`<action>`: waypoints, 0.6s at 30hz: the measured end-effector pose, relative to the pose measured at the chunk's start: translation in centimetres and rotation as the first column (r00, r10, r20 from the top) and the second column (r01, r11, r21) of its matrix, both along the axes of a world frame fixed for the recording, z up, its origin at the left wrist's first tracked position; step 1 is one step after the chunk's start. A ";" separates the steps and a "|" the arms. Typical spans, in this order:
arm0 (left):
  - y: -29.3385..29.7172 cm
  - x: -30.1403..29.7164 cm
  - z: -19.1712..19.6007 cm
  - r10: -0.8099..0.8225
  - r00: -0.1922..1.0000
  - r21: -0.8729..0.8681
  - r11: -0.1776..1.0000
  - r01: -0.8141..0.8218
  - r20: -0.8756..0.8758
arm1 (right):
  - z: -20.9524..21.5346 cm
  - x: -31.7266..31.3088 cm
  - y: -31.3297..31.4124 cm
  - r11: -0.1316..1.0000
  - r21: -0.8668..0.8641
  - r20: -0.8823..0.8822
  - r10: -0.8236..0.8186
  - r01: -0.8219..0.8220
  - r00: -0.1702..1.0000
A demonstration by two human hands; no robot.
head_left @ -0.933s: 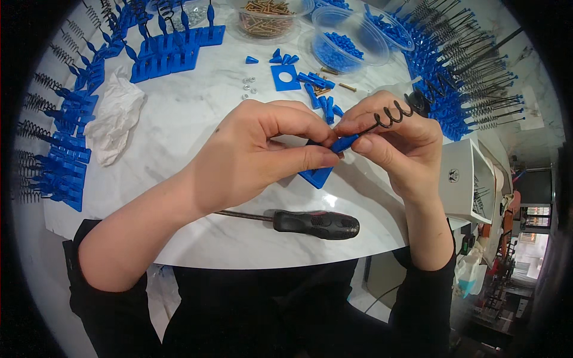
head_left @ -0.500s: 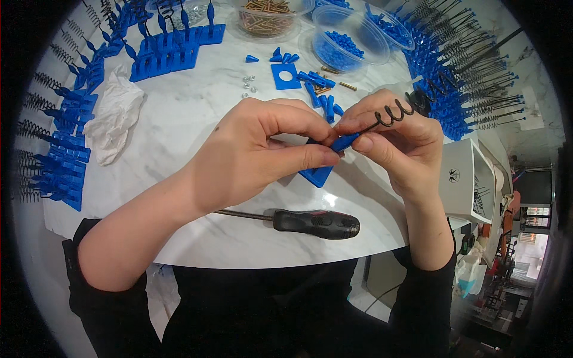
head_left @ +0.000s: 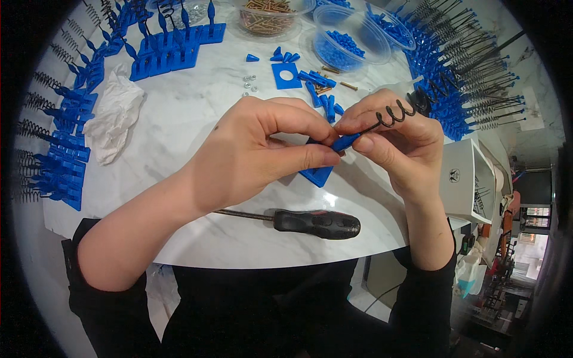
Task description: The person assembles small mechanical components by hand, joining a metal spring and a rod to a blue plastic component with glue from a bottle.
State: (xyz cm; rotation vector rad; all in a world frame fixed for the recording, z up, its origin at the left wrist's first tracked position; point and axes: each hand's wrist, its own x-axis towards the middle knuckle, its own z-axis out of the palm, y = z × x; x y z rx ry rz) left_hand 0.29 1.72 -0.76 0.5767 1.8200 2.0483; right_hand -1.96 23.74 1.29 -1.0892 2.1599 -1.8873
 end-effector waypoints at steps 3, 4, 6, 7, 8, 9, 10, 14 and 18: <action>0.0 0.0 -0.1 0.006 1.000 0.003 1.000 -0.005 -0.019 | 0.0 -0.1 0.0 1.000 -0.001 0.001 0.003 -0.003 1.000; 0.0 0.0 -0.1 0.005 1.000 -0.001 1.000 -0.005 -0.018 | 0.0 -0.1 0.0 1.000 -0.003 -0.005 0.011 -0.011 1.000; 0.0 0.0 -0.1 0.004 1.000 0.010 1.000 -0.004 -0.012 | 0.1 0.0 -0.1 1.000 -0.001 0.002 0.006 -0.006 1.000; 0.0 0.0 -0.1 0.002 1.000 0.020 1.000 -0.002 -0.007 | 0.1 0.0 -0.1 1.000 0.000 0.009 0.001 -0.001 1.000; 0.0 0.0 -0.1 0.003 1.000 0.020 1.000 -0.002 -0.006 | 0.1 0.0 -0.1 1.000 0.000 0.009 0.002 -0.002 1.000; 0.0 0.1 0.0 0.004 1.000 0.017 1.000 -0.004 -0.001 | 0.1 -0.1 -0.1 1.000 0.006 0.001 0.008 -0.008 1.000; 0.0 0.1 0.0 0.006 1.000 0.013 1.000 -0.006 0.005 | 0.0 -0.1 0.0 1.000 0.012 -0.008 0.015 -0.015 1.000; 0.0 0.0 -0.1 0.004 0.999 0.019 1.000 -0.004 -0.035 | 0.1 0.0 0.0 1.000 -0.004 0.006 0.009 -0.009 1.000; 0.0 0.0 -0.2 0.013 0.999 0.018 1.000 -0.012 -0.040 | -0.1 0.0 0.0 1.000 0.002 -0.010 0.008 -0.008 1.000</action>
